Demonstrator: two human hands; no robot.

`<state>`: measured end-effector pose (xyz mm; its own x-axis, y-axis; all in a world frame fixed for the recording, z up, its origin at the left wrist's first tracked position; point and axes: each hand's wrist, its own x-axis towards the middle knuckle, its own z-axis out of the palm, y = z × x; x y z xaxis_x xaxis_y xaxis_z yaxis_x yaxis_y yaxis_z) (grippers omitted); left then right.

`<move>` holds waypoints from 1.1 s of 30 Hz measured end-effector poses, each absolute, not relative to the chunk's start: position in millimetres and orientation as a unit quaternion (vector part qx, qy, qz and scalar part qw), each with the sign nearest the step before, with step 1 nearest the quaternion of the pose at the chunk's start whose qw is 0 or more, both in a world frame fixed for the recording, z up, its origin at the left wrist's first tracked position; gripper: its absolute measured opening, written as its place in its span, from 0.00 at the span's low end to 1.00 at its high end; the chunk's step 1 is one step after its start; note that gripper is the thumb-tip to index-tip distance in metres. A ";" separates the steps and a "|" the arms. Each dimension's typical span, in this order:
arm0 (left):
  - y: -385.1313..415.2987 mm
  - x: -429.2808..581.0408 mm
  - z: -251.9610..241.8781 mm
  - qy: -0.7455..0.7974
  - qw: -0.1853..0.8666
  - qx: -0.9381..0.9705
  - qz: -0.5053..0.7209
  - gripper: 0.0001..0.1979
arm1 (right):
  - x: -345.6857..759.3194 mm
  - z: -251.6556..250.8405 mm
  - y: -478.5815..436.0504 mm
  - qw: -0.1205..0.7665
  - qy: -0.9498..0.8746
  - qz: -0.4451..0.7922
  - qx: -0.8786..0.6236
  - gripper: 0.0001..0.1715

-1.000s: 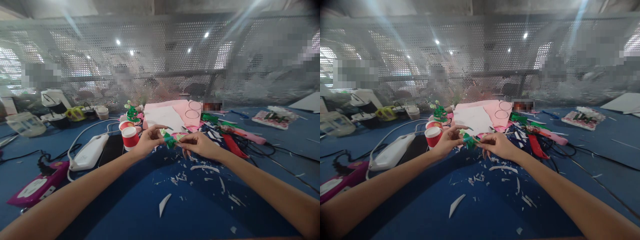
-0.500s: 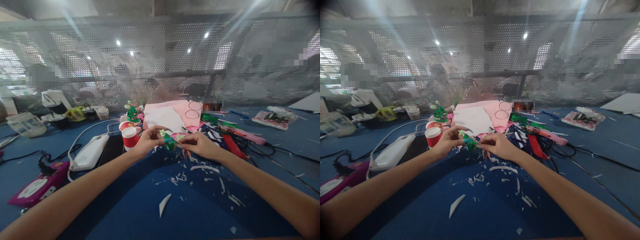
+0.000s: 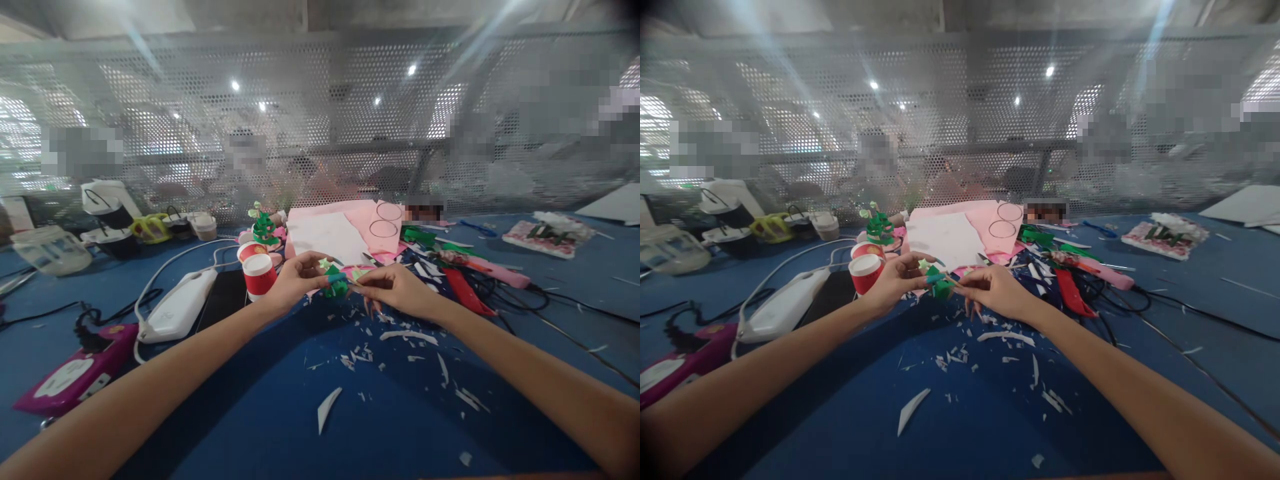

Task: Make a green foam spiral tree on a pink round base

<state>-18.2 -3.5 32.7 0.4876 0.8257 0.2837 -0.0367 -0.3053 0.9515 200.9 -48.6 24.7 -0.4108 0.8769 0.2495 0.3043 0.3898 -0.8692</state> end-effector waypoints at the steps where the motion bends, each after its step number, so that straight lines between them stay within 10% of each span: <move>1: -4.0 -18.0 32.9 0.288 0.511 0.693 0.419 0.21 | 201.0 24.0 -48.2 0.375 -0.746 0.383 -0.395 0.14; 33: -13.4 -12.1 34.1 0.343 0.409 0.686 0.495 0.17 | 191.3 25.2 -55.0 0.402 -0.737 0.372 -0.396 0.15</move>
